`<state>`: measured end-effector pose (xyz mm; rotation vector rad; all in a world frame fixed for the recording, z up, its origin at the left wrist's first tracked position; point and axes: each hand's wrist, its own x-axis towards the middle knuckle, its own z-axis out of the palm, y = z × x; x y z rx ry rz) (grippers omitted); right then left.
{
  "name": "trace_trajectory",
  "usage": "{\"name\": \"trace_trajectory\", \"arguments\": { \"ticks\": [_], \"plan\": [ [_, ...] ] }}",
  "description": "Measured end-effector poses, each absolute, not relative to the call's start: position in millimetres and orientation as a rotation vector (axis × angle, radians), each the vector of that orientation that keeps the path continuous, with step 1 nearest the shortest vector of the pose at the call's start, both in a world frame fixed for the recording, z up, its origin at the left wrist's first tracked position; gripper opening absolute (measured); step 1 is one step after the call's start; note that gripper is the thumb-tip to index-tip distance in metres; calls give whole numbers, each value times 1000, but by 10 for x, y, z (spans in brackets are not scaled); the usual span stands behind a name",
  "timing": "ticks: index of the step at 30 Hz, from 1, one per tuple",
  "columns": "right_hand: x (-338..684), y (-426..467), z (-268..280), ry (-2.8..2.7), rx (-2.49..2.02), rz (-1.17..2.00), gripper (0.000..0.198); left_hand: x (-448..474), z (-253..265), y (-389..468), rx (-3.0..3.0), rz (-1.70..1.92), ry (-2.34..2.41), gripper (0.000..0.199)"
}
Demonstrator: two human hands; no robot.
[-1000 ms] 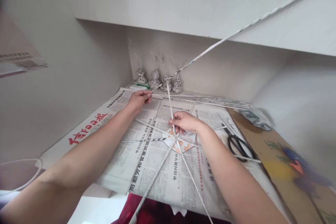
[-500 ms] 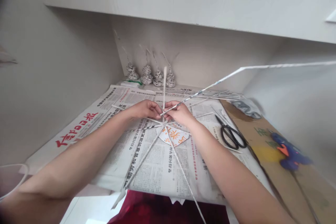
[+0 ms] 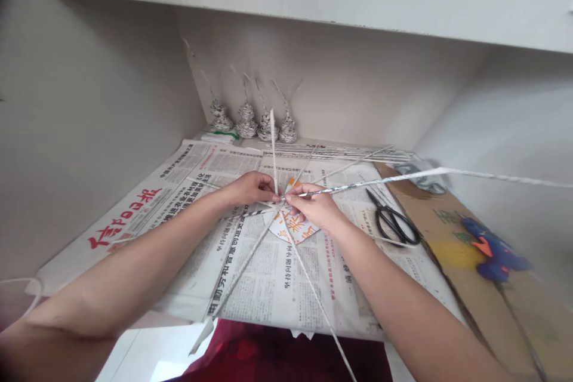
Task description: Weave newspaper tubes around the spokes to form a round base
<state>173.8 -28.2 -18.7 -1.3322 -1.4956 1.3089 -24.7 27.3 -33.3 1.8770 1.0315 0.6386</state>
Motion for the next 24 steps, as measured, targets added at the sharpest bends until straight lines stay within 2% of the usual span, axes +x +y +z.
{"name": "trace_trajectory", "arguments": {
  "ticks": [7,19,24],
  "plan": [
    [1793,-229,-261,-1257,-1287,1464,30,-189,-365,251,1752,733,1017,29],
    [1913,-162,-166,-1162,-1363,1575,19,-141,-285,194,1723,754,971,24],
    [1932,-164,-156,-1194,-1371,1675,27,-121,-258,166,1664,761,965,26]
  ]
}}
